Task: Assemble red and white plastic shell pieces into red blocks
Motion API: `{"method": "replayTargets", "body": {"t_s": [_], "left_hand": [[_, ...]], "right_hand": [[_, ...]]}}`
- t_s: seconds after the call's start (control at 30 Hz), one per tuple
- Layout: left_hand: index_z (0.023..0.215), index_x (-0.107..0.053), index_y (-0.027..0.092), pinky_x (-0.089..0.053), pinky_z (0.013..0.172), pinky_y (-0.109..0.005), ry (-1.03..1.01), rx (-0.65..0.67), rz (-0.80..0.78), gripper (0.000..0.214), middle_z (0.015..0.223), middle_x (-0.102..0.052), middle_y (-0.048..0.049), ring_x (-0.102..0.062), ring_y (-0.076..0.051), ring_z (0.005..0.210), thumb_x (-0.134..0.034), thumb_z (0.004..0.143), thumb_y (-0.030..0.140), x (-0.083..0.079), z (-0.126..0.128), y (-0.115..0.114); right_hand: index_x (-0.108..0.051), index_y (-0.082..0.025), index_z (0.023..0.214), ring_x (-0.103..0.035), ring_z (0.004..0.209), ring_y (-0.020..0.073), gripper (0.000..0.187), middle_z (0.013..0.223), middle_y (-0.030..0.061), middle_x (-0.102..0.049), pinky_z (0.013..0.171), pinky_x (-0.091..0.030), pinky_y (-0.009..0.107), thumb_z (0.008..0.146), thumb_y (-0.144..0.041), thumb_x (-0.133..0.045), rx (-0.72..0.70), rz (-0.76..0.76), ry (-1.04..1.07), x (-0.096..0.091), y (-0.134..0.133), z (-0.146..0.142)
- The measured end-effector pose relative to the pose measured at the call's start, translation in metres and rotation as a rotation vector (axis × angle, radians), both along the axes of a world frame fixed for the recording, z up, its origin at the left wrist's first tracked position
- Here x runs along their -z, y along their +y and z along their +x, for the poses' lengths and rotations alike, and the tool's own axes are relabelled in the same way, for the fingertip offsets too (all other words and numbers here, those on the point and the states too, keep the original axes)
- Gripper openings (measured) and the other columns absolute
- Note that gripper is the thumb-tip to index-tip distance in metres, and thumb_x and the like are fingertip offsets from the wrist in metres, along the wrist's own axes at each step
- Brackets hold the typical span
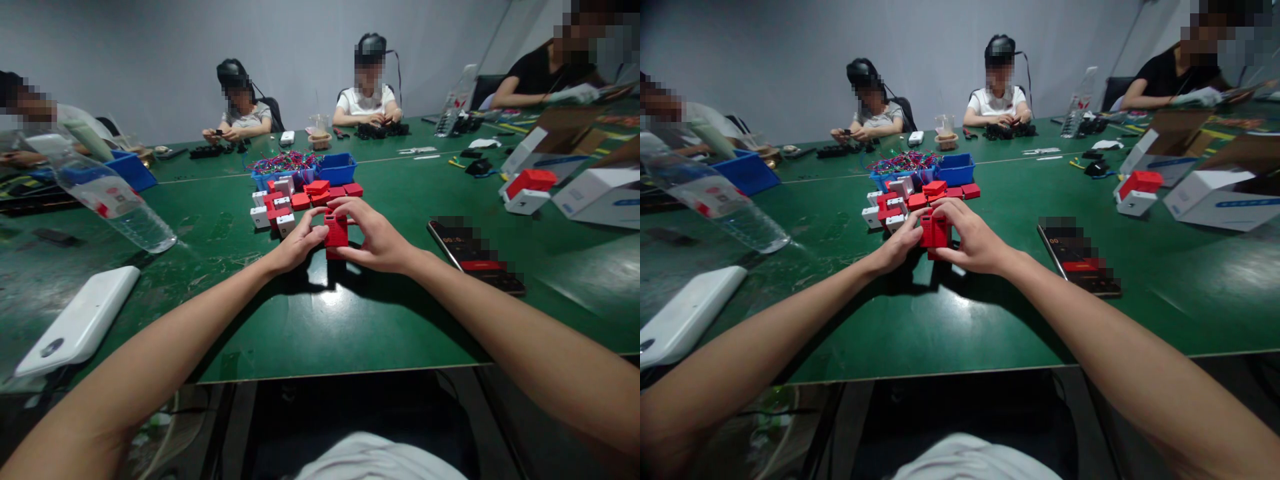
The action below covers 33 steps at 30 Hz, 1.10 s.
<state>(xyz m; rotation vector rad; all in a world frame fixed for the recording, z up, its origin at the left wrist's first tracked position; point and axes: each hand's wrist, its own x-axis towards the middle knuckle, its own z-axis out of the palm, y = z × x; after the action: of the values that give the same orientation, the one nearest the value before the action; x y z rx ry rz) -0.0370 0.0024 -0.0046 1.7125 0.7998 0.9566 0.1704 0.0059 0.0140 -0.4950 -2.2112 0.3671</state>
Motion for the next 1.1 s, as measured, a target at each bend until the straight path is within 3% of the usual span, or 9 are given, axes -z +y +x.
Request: {"method": "replayTargets", "body": {"t_s": [0.37,0.67,0.97,1.1], "left_hand": [[0.139,-0.037,0.016,-0.035,0.112,-0.049,-0.046,-0.005,-0.063,0.074,0.146,-0.046,-0.0171,-0.048,-0.034,0.133,-0.057,0.084,0.062,-0.0025,0.0028,-0.0026],[0.138,-0.041,0.017,-0.037,0.111,-0.050,-0.011,-0.003,0.004,0.072,0.143,-0.050,-0.0152,-0.049,-0.034,0.132,-0.057,0.085,0.063,-0.0015,0.0006,-0.0005],[0.141,-0.037,0.015,-0.043,0.105,-0.048,-0.028,0.022,-0.032,0.076,0.127,-0.062,-0.0143,-0.060,-0.031,0.117,-0.057,0.086,0.062,0.0005,0.0011,0.0006],[0.141,-0.038,0.017,-0.042,0.106,-0.048,-0.037,0.022,-0.025,0.072,0.127,-0.062,-0.0132,-0.058,-0.031,0.120,-0.056,0.087,0.061,0.0015,0.0012,0.0010]], "right_hand": [[-0.050,-0.023,0.110,-0.055,0.121,0.0309,0.041,0.128,0.0155,-0.055,0.097,-0.051,0.051,0.075,-0.022,-0.072,0.003,-0.011,-0.002,0.0013,0.0013,0.0001],[-0.051,-0.023,0.110,-0.056,0.120,0.0304,0.041,0.127,0.0146,-0.056,0.096,-0.052,0.050,0.075,-0.023,-0.073,0.011,-0.005,-0.002,0.0009,0.0007,0.0002],[-0.050,-0.022,0.110,-0.055,0.122,0.0301,0.040,0.128,0.0168,-0.055,0.096,-0.052,0.049,0.076,-0.022,-0.072,0.018,0.024,-0.015,0.0019,0.0015,0.0003],[-0.051,-0.023,0.110,-0.055,0.122,0.0301,0.040,0.129,0.0157,-0.055,0.097,-0.052,0.049,0.076,-0.023,-0.072,0.022,0.015,-0.020,0.0015,0.0016,0.0006]]}}
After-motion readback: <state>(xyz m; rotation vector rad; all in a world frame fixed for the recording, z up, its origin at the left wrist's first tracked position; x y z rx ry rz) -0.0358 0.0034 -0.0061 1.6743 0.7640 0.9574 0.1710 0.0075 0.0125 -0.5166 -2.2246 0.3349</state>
